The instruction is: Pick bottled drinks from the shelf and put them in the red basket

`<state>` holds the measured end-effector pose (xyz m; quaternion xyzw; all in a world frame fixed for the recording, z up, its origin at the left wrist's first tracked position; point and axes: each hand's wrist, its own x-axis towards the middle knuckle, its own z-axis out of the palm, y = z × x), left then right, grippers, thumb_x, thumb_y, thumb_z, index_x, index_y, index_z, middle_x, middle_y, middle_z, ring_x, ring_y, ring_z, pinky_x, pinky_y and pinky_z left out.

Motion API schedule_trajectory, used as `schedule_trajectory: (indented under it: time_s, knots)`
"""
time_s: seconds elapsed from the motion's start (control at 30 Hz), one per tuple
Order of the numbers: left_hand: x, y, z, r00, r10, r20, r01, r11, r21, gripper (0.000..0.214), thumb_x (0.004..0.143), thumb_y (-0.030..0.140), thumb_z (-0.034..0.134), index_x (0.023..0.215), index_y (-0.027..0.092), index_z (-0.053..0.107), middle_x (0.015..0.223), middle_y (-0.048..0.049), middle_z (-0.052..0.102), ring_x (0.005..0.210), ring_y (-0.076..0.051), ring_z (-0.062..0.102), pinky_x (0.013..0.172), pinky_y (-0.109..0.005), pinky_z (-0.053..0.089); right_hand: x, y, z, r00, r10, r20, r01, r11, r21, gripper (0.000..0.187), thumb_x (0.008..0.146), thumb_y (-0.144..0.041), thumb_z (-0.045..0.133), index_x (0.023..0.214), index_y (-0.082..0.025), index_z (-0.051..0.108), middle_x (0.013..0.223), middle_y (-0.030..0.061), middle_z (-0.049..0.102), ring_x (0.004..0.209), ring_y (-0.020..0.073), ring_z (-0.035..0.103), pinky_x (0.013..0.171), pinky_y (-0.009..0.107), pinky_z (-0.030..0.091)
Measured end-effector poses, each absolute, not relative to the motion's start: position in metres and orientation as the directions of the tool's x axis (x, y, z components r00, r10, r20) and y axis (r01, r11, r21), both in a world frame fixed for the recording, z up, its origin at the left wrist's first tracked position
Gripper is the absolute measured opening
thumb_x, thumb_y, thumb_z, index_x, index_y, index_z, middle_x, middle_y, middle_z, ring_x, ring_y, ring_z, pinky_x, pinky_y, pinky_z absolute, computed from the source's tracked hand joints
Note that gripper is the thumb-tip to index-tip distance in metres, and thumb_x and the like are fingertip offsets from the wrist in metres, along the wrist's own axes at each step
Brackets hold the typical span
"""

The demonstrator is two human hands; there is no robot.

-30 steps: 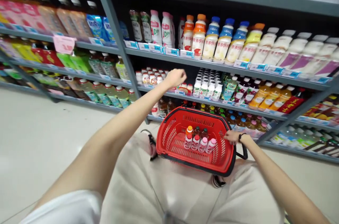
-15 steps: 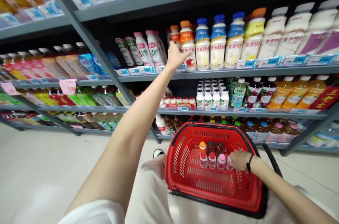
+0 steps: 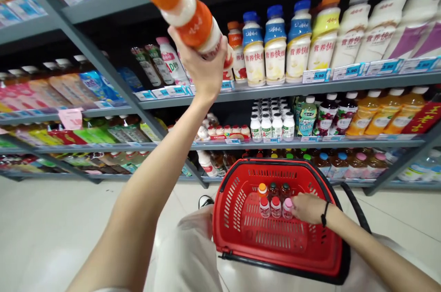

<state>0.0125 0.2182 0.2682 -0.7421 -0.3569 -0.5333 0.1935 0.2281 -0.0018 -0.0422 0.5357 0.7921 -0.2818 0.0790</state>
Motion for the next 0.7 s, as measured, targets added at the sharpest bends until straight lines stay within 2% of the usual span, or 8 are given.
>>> schedule_trajectory:
  time_s: [0.07,0.1,0.2,0.27,0.33,0.4,0.57,0.7]
  knots:
    - [0.010,0.191,0.254,-0.024,0.168,0.985,0.703,-0.698,0.136,0.099,0.086,0.092,0.045,0.149,0.016,0.036,0.151,-0.0143,0.051,0.156,-0.026,0.035,0.131,-0.048,0.026,0.229,-0.003,-0.040,-0.447,0.804,-0.391,0.867,0.281,-0.413,0.031,0.099,-0.024,0.047,0.103,-0.014,0.077,0.108,0.0228,0.078,0.102,0.0355,0.076,0.084,0.040,0.051]
    - [0.010,0.176,0.242,-0.025,0.189,0.982,0.652,-0.742,0.159,0.101,0.082,0.092,0.052,0.148,0.018,0.034,0.150,-0.0155,0.052,0.146,-0.026,0.049,0.126,-0.048,0.037,0.228,-0.003,-0.041,-0.472,0.809,-0.349,0.835,0.284,-0.471,0.030,0.100,-0.025,0.046,0.102,-0.017,0.075,0.102,0.0176,0.079,0.098,0.0306,0.076,0.082,0.037,0.051]
    - [0.013,0.128,0.185,0.204,0.538,0.818,0.471,-0.786,0.400,0.079,0.082,0.072,0.073,0.139,0.025,0.044,0.138,-0.0124,0.063,0.129,-0.028,0.064,0.112,-0.049,0.051,0.217,0.000,-0.047,-0.493,0.845,-0.207,0.608,0.164,-0.777,0.023,0.099,-0.037,0.050,0.099,-0.022,0.067,0.085,0.0066,0.076,0.076,0.0202,0.071,0.073,0.030,0.050]
    - [0.016,0.099,0.140,0.297,0.727,0.620,0.354,-0.686,0.635,0.070,0.077,0.057,0.084,0.131,0.026,0.051,0.131,-0.0112,0.069,0.119,-0.028,0.070,0.104,-0.049,0.056,0.209,0.007,-0.053,-0.455,0.862,-0.223,0.282,-0.099,-0.954,0.030,0.096,-0.049,0.052,0.102,-0.021,0.062,0.085,0.0071,0.074,0.070,0.0195,0.068,0.068,0.031,0.052]
    - [0.019,0.076,0.096,0.370,0.842,0.392,0.268,-0.501,0.823,0.064,0.069,0.046,0.092,0.119,0.026,0.057,0.119,-0.0096,0.074,0.107,-0.028,0.074,0.097,-0.047,0.060,0.203,0.016,-0.057,-0.444,0.833,-0.331,-0.049,-0.391,-0.919,0.043,0.097,-0.057,0.042,0.108,-0.019,0.059,0.094,0.0122,0.075,0.074,0.0216,0.070,0.068,0.033,0.056]
    - [0.020,0.059,0.054,0.428,0.877,0.219,0.239,-0.343,0.909,0.061,0.065,0.044,0.094,0.114,0.026,0.061,0.115,-0.0096,0.076,0.103,-0.029,0.074,0.093,-0.047,0.061,0.200,0.022,-0.060,-0.452,0.788,-0.418,-0.233,-0.556,-0.798,0.055,0.102,-0.058,0.027,0.115,-0.016,0.060,0.100,0.0170,0.076,0.082,0.0242,0.074,0.074,0.037,0.058]
    - [0.016,0.033,-0.019,0.418,0.909,-0.008,0.165,-0.068,0.984,0.062,0.061,0.041,0.095,0.112,0.029,0.062,0.113,-0.0075,0.076,0.104,-0.030,0.074,0.091,-0.047,0.061,0.190,0.004,-0.065,-0.552,0.683,-0.479,-0.240,-0.680,-0.693,0.082,0.103,-0.068,0.004,0.131,-0.016,0.061,0.098,0.0171,0.078,0.076,0.0267,0.075,0.060,0.036,0.059]
    - [0.011,0.022,-0.034,0.481,0.873,-0.079,0.120,0.024,0.992,0.059,0.063,0.036,0.094,0.112,0.031,0.062,0.113,-0.0047,0.077,0.105,-0.028,0.074,0.091,-0.044,0.061,0.181,-0.016,-0.066,-0.555,0.640,-0.531,-0.195,-0.721,-0.665,0.083,0.104,-0.067,0.000,0.134,-0.019,0.060,0.093,0.0144,0.078,0.064,0.0232,0.074,0.046,0.027,0.053]
